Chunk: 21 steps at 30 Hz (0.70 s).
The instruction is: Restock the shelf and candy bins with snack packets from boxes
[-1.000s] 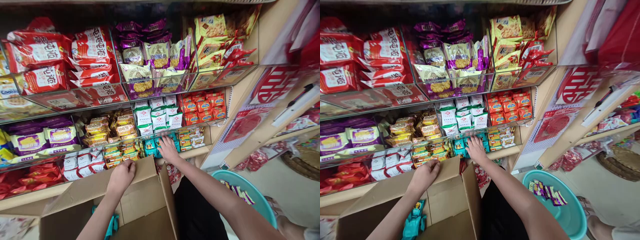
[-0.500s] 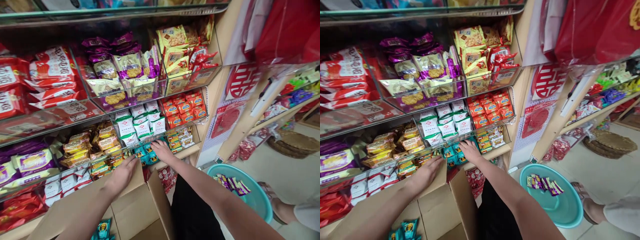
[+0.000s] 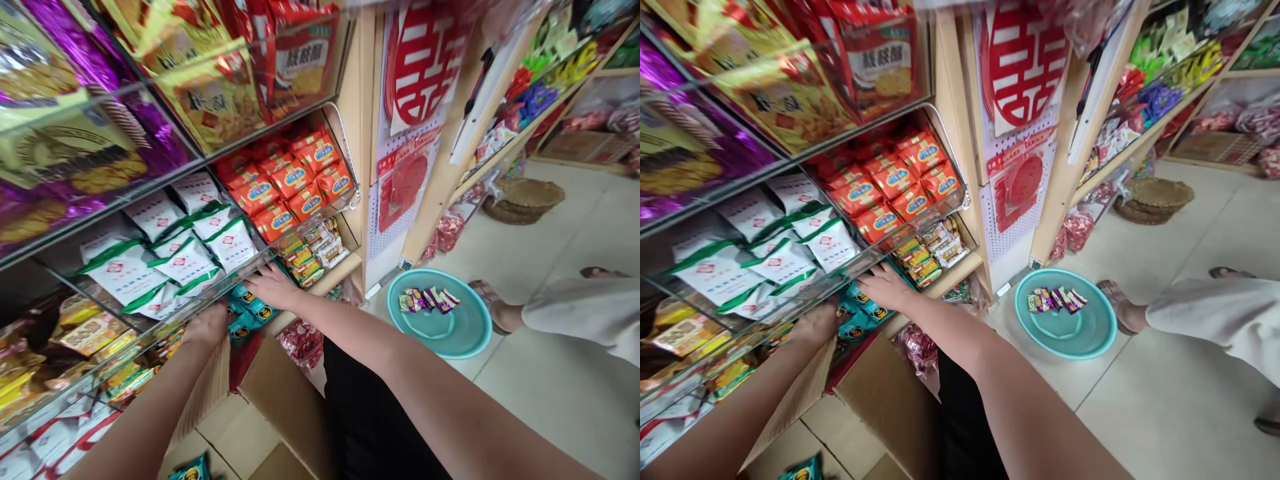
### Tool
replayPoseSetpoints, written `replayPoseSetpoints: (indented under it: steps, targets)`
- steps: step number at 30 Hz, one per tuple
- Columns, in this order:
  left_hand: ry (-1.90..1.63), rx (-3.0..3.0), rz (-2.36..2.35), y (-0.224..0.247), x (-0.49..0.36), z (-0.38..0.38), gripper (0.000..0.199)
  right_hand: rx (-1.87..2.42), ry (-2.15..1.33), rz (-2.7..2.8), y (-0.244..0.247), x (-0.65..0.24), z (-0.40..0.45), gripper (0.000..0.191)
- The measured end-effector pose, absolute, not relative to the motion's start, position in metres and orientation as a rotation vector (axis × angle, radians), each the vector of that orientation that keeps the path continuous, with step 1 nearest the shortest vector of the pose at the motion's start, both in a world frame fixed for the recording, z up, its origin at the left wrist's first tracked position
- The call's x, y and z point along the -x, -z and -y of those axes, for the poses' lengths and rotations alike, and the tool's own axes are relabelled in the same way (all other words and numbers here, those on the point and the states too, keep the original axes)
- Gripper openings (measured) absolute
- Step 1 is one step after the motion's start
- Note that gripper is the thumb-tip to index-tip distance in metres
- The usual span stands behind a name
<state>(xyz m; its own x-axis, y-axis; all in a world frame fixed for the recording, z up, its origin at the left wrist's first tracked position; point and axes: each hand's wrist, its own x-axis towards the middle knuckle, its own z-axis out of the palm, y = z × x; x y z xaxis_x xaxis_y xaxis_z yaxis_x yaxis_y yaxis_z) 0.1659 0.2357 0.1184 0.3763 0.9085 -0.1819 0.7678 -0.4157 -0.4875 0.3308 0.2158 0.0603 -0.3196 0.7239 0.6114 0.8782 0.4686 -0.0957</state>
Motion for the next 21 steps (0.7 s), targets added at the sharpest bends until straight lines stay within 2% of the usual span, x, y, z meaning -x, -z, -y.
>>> replayPoseSetpoints:
  steps: [6,13,18,21]
  targets:
    - [-0.542,2.220,1.387,-0.107,-0.165,-0.237,0.046,1.320,0.300,2.118,-0.058,-0.333,-0.218,0.022]
    - [-0.495,2.268,1.332,-0.116,-0.170,-0.249,0.046,1.296,0.227,2.145,-0.061,-0.336,-0.221,0.021]
    - [-0.406,2.502,1.377,-0.120,-0.164,-0.245,0.034,1.266,0.198,2.113,-0.051,-0.345,-0.214,0.033]
    - [-0.398,2.540,1.403,-0.126,-0.161,-0.236,0.035,1.291,0.170,2.156,-0.042,-0.346,-0.212,0.042]
